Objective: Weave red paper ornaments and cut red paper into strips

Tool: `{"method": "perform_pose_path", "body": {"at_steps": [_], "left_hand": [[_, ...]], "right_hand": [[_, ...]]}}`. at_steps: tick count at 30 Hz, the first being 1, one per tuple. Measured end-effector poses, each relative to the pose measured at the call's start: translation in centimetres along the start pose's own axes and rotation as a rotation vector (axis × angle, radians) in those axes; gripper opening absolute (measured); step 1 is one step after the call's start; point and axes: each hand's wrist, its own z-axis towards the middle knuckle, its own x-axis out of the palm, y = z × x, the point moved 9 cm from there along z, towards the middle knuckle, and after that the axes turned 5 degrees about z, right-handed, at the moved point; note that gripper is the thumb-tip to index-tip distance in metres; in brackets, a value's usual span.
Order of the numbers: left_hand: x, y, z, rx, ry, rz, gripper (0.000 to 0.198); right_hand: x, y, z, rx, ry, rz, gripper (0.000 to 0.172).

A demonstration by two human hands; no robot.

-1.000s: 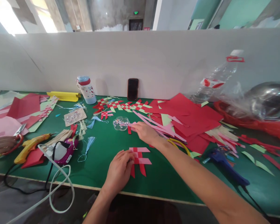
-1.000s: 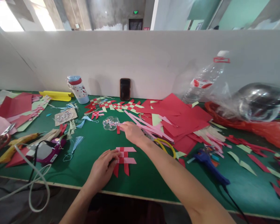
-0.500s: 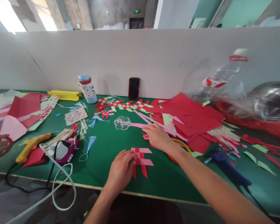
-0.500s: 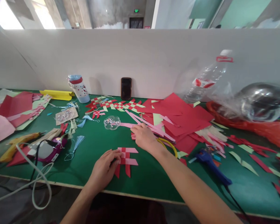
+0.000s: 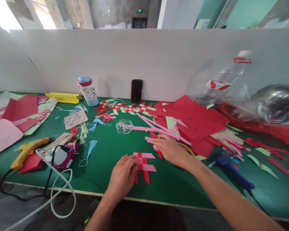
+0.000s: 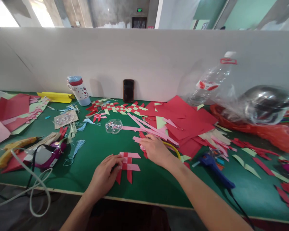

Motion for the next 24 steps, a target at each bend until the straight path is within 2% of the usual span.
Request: {"method": "perform_pose_path", "body": {"at_steps": [3, 5, 8, 10, 15, 19, 24], "left_hand": [[-0.1, -0.1, 0.0, -0.009, 0.005, -0.009, 0.018], [-0.1, -0.1, 0.0, -0.016, 0.015, -0.017, 0.018], [-0.1, 0.0, 0.0, -0.023, 0.016, -0.025, 0.018], [-0.1, 0.0, 0.0, -0.025, 0.013, -0.022, 0.018], [-0.1, 0.1, -0.1, -0.017, 0.003, -0.002, 0.019], [-0.2, 0.1, 0.0, -0.022, -0.004, 0.014, 0.019], [-0.1, 0.0, 0.0, -0.013, 0.001, 0.017, 0.016]], "right_hand": [[-0.8, -1.2, -0.2, 0.074, -0.030, 0.038, 0.047], [-0.5, -1.8, 0.3, 0.104, -0.021, 0.030, 0.055], [0.2, -2.2, 1.4, 0.089, 0.009, 0.027, 0.056], [0.5, -2.2, 2.0, 0.079, 0.020, 0.030, 0.052], [0.5, -0.9, 2.2, 0.035, -0.001, 0.046, 0.030], [0.8, -0.3, 1.4, 0.056, -0.071, 0.041, 0.028], [1.5, -0.9, 1.2, 0.133, -0.113, -0.003, 0.030]]}}
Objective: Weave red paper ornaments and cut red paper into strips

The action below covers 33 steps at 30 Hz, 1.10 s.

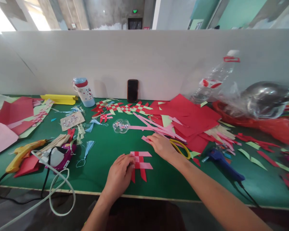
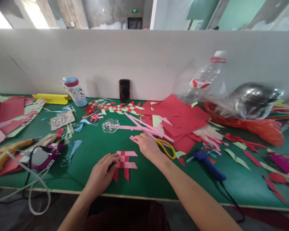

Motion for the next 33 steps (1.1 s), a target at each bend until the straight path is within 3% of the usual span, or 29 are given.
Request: {"method": "perform_pose_path", "body": {"at_steps": [5, 16, 25, 29, 33], "left_hand": [[-0.1, -0.1, -0.2, 0.009, -0.010, 0.005, 0.018], [0.0, -0.1, -0.2, 0.006, 0.002, -0.005, 0.015], [-0.2, 0.1, -0.3, -0.029, 0.005, -0.044, 0.016], [-0.2, 0.6, -0.4, -0.073, 0.008, -0.113, 0.014], [-0.3, 1.0, -0.5, -0.113, -0.009, -0.159, 0.013]], "right_hand": [[0.2, -0.1, 0.5, 0.073, 0.015, -0.049, 0.031], [0.5, -0.3, 0.9, 0.217, 0.091, -0.048, 0.015], [0.2, 0.6, 0.7, 0.250, 0.096, -0.016, 0.015], [-2.9, -1.0, 0.4, 0.293, 0.030, 0.031, 0.015], [-9.4, -7.1, -1.6, 0.434, -0.137, -0.017, 0.020]]}}
